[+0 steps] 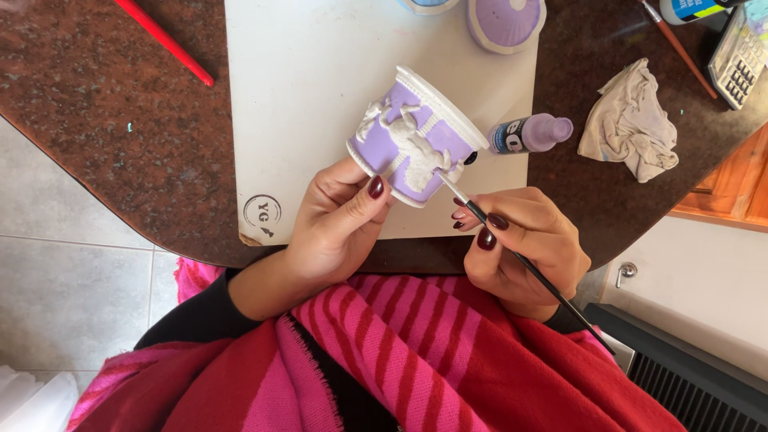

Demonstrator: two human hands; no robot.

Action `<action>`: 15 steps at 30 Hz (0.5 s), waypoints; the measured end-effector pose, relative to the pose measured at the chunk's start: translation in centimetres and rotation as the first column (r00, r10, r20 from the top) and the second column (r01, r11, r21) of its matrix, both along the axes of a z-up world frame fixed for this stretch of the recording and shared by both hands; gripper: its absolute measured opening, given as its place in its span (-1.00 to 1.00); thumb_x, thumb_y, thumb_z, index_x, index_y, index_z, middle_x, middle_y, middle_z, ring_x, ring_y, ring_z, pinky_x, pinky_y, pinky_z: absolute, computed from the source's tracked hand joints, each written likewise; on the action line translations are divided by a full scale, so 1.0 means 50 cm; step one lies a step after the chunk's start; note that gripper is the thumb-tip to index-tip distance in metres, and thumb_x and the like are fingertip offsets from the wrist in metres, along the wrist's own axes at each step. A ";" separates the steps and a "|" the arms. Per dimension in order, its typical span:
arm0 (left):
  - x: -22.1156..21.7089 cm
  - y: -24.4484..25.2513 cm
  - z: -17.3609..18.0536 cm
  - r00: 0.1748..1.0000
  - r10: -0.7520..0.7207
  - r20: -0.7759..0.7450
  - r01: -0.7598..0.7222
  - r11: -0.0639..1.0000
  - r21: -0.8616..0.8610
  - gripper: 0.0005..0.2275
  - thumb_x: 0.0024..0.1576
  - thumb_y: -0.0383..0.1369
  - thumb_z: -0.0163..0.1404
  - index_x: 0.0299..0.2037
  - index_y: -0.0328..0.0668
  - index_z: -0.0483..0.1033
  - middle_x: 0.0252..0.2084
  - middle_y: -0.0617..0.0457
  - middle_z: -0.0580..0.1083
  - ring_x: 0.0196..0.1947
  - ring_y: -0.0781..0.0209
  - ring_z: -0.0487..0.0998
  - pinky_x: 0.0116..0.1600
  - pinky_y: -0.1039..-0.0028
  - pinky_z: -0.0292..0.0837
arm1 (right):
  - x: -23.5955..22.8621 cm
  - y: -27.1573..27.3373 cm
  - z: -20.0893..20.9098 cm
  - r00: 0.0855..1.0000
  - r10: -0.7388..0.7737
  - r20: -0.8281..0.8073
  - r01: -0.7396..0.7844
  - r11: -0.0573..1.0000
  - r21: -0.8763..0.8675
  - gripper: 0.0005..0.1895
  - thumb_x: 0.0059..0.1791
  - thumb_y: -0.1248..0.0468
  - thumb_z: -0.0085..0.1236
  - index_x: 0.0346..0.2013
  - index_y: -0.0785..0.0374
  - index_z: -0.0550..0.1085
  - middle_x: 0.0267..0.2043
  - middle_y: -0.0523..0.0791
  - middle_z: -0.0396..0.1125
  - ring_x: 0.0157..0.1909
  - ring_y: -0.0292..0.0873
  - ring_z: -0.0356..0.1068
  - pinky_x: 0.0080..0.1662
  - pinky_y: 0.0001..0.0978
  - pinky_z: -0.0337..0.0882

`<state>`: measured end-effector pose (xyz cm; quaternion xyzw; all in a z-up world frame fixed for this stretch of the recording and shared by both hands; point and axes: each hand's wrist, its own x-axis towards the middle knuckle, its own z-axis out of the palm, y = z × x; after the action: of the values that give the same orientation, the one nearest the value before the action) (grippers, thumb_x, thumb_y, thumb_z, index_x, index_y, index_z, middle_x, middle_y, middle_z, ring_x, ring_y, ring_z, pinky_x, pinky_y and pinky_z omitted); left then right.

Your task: Applying purple paint to a ceramic candle holder with white relief decorations using a fine paintbrush.

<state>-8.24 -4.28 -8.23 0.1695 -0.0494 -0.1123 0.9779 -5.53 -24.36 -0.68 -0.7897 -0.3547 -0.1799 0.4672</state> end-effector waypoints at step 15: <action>-0.001 0.001 0.003 1.000 0.005 0.009 -0.006 1.000 0.025 -0.72 0.47 -0.47 -0.07 0.33 -0.46 0.36 0.27 -0.14 0.46 0.33 0.14 0.43 0.50 0.29 0.24 | -0.001 0.004 0.006 1.000 -0.009 0.012 0.010 0.998 -0.055 -0.75 0.02 0.57 0.08 -0.07 0.35 0.29 -0.14 0.12 0.44 -0.21 -0.06 0.54 -0.27 -0.39 0.56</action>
<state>-8.28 -4.25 -8.05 0.1826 -0.0519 -0.1095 0.9757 -5.60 -24.14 -0.38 -0.8028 -0.3585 -0.1769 0.4424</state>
